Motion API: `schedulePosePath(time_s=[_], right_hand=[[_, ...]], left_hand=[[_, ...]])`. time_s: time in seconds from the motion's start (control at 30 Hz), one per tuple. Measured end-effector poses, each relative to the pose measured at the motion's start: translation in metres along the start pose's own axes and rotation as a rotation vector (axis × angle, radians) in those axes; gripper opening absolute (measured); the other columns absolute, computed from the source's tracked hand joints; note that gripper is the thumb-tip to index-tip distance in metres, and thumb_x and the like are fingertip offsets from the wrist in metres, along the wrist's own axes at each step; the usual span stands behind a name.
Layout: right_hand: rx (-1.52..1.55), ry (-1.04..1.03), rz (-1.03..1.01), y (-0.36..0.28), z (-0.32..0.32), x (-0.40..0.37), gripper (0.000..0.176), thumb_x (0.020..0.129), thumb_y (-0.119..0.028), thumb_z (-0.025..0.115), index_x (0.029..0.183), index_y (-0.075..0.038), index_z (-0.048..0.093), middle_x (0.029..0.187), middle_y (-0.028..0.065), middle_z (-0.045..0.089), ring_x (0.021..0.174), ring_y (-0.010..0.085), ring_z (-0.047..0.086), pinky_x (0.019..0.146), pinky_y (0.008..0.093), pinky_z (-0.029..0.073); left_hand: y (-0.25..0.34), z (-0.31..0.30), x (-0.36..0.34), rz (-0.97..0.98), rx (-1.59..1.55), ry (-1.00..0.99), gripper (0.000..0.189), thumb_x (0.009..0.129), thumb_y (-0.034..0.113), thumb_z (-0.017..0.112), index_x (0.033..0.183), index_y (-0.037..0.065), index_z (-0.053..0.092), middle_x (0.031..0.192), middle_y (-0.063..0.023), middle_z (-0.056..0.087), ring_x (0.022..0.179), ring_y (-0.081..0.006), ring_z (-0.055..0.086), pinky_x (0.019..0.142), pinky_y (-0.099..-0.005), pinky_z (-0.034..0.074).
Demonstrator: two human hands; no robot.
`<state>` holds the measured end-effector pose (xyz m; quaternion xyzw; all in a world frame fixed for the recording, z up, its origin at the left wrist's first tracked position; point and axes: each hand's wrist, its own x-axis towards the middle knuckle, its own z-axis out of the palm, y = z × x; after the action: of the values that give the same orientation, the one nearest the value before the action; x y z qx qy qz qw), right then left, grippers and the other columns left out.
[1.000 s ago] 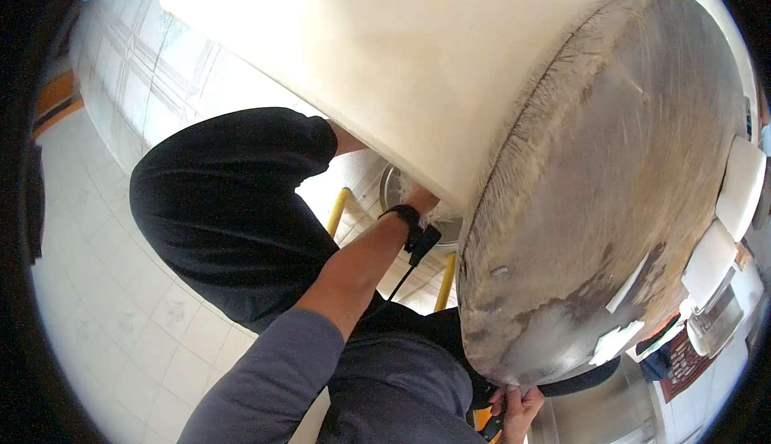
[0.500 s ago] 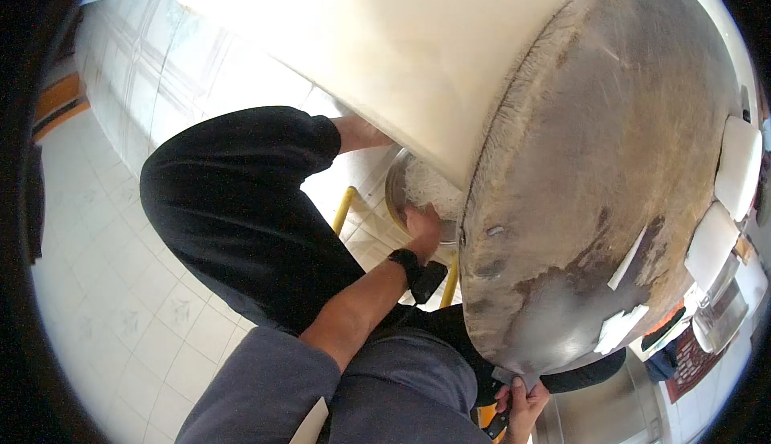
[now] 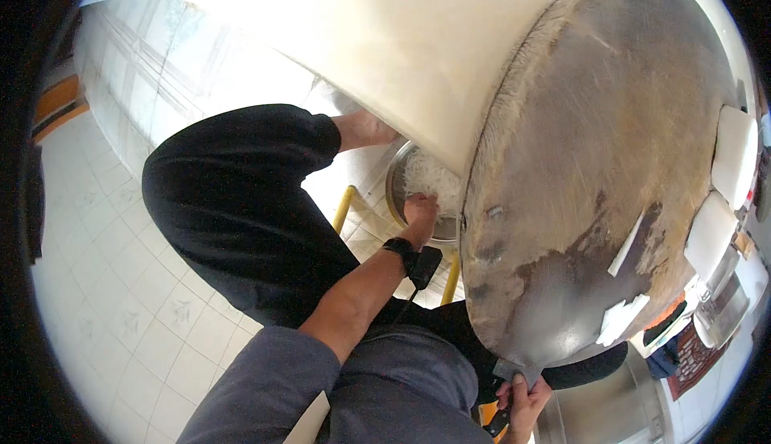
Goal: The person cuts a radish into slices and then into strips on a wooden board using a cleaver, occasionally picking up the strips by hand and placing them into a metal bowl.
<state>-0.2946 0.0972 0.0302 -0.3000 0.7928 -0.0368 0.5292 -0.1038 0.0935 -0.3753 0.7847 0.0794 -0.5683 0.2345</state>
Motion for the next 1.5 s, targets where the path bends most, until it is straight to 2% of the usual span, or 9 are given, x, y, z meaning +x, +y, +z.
schedulePosePath(time_s=[0.07, 0.2, 0.27, 0.5, 0.7, 0.77, 0.9, 1.07, 1.5], right_hand=[[0.007, -0.011, -0.011, 0.003, -0.001, 0.001, 0.028, 0.092, -0.023, 0.060, 0.081, 0.003, 0.055, 0.056, 0.0110, 0.058, 0.037, 0.0129, 0.046, 0.035, 0.0255, 0.035], [0.008, -0.021, -0.046, 0.007, -0.003, 0.001, 0.028, 0.092, -0.023, 0.059, 0.083, 0.003, 0.056, 0.056, 0.0106, 0.058, 0.038, 0.0124, 0.046, 0.036, 0.0253, 0.035], [0.010, -0.014, -0.050, 0.007, -0.003, 0.000, 0.027, 0.092, -0.022, 0.059, 0.084, 0.003, 0.056, 0.056, 0.0105, 0.058, 0.038, 0.0123, 0.046, 0.036, 0.0252, 0.036], [0.069, -0.038, -0.083, 0.011, 0.001, 0.002, 0.016, 0.093, -0.008, 0.050, 0.084, 0.004, 0.056, 0.059, 0.0110, 0.060, 0.039, 0.0124, 0.049, 0.038, 0.0256, 0.039], [0.074, -0.049, -0.179, 0.019, 0.004, 0.002, 0.016, 0.092, -0.008, 0.050, 0.090, 0.005, 0.057, 0.058, 0.0102, 0.059, 0.040, 0.0125, 0.049, 0.039, 0.0258, 0.039], [0.032, -0.045, -0.211, 0.024, 0.003, 0.000, 0.015, 0.092, -0.008, 0.049, 0.091, 0.005, 0.056, 0.059, 0.0099, 0.060, 0.040, 0.0126, 0.050, 0.039, 0.0261, 0.039], [-0.003, -0.092, -0.236, 0.030, 0.001, -0.005, 0.014, 0.092, -0.007, 0.049, 0.090, 0.005, 0.057, 0.060, 0.0086, 0.059, 0.042, 0.0116, 0.051, 0.039, 0.0259, 0.040], [-0.013, -0.103, -0.253, 0.018, 0.005, -0.026, 0.008, 0.091, -0.002, 0.053, 0.090, 0.005, 0.057, 0.060, 0.0071, 0.059, 0.044, 0.0107, 0.052, 0.041, 0.0256, 0.041], [0.029, -0.020, -0.436, 0.030, 0.003, -0.055, 0.008, 0.089, -0.002, 0.056, 0.082, 0.003, 0.055, 0.058, 0.0063, 0.059, 0.046, 0.0122, 0.055, 0.043, 0.0276, 0.042]], left_hand=[[0.000, -0.004, -0.009, 0.310, 0.147, 0.165, 0.039, 0.084, 0.025, 0.067, 0.106, -0.006, 0.065, 0.094, -0.0253, 0.068, 0.085, -0.0337, 0.069, 0.076, -0.0401, 0.052], [0.022, -0.002, -0.035, 0.343, 0.222, 0.402, 0.043, 0.085, 0.022, 0.063, 0.116, -0.007, 0.060, 0.096, -0.0259, 0.068, 0.090, -0.0358, 0.068, 0.080, -0.0411, 0.052], [0.031, -0.012, -0.039, 0.430, 0.468, 0.152, 0.039, 0.084, 0.025, 0.065, 0.105, -0.007, 0.062, 0.093, -0.0264, 0.068, 0.098, -0.0406, 0.064, 0.082, -0.0431, 0.052], [0.020, -0.011, -0.019, 0.541, 0.714, 0.014, 0.025, 0.085, 0.015, 0.056, 0.095, -0.006, 0.066, 0.086, -0.0206, 0.071, 0.081, -0.0326, 0.069, 0.070, -0.0363, 0.055], [0.062, -0.034, -0.051, 0.114, -0.092, -0.317, 0.025, 0.087, 0.015, 0.056, 0.103, -0.003, 0.066, 0.084, -0.0131, 0.070, 0.078, -0.0235, 0.068, 0.062, -0.0383, 0.054], [0.053, -0.037, -0.034, -0.031, -0.556, -0.657, 0.032, 0.094, 0.025, 0.055, 0.108, -0.001, 0.065, 0.090, -0.0126, 0.068, 0.082, -0.0243, 0.068, 0.065, -0.0405, 0.056], [0.107, -0.068, -0.108, 0.128, -0.288, -0.662, 0.040, 0.099, 0.034, 0.047, 0.112, -0.002, 0.061, 0.103, -0.0148, 0.067, 0.092, -0.0287, 0.067, 0.079, -0.0435, 0.057], [0.127, -0.100, -0.142, -0.102, -0.496, -0.941, 0.037, 0.101, 0.025, 0.047, 0.126, -0.002, 0.051, 0.124, -0.0186, 0.059, 0.111, -0.0310, 0.060, 0.098, -0.0452, 0.049], [0.136, -0.113, -0.201, 0.120, -0.299, -1.011, 0.031, 0.094, 0.005, 0.058, 0.125, 0.002, 0.053, 0.124, -0.0216, 0.059, 0.113, -0.0309, 0.061, 0.099, -0.0445, 0.050]])
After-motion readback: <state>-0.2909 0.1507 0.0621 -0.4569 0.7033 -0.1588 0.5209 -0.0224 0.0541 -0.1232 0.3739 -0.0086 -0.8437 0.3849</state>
